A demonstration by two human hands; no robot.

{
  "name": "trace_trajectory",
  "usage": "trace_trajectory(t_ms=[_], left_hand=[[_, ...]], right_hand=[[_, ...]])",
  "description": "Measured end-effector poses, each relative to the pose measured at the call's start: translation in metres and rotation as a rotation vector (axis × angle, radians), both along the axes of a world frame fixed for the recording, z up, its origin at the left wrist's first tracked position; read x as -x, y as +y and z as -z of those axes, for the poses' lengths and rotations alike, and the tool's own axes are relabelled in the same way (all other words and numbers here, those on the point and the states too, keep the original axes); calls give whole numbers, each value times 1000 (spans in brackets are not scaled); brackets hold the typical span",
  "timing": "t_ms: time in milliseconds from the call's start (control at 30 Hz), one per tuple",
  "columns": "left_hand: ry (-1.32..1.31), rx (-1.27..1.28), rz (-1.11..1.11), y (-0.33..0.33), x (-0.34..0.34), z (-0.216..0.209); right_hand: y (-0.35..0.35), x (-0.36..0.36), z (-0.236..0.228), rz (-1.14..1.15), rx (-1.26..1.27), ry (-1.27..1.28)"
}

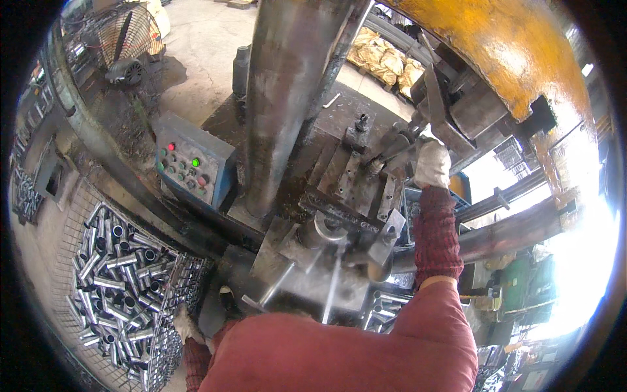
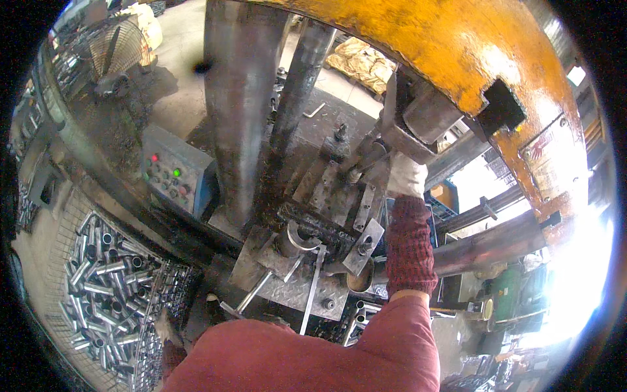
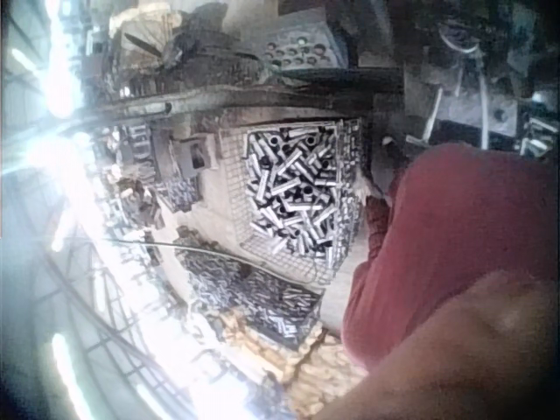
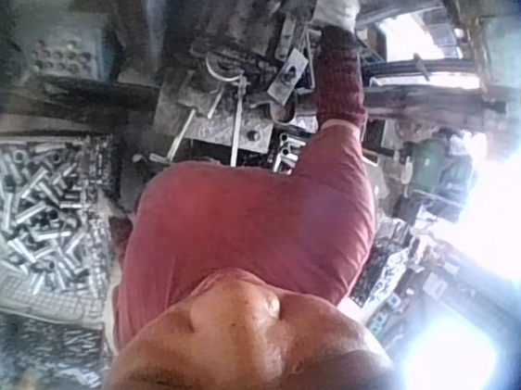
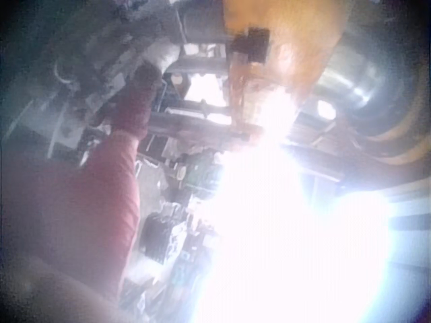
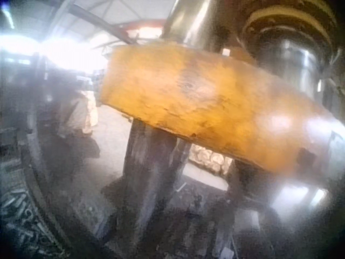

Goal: The person picks up metal cylindrical parts from a bin and uses a caliper to measure their dimensions. They repeatedly measure several parts and place them back into the bin.

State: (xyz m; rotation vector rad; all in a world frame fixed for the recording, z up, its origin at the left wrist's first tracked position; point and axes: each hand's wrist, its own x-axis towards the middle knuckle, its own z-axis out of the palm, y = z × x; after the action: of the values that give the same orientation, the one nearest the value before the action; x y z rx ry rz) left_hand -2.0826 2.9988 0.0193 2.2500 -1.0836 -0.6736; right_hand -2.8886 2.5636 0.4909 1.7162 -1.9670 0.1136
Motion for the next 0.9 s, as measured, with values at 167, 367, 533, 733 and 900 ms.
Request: trace_trajectory(t_ms=[167,367,533,733,900], left_hand=[[-349,-213,154,-26,-8,-9],[-290,-317,78,-25,12,-20],[-307,-269,95,-25,11,-18],[-322,-225,112,-26,13,-12],[-336,-194,130,-25,17,-11]], right_hand=[[-10,18,7,-38,-54,-497],[16,-1,4,-240,-33,-523],[-2,1,11,-104,110,-765],[-10,35,18,-135,-31,-626],[-27,42,26,48,-266,-469]])
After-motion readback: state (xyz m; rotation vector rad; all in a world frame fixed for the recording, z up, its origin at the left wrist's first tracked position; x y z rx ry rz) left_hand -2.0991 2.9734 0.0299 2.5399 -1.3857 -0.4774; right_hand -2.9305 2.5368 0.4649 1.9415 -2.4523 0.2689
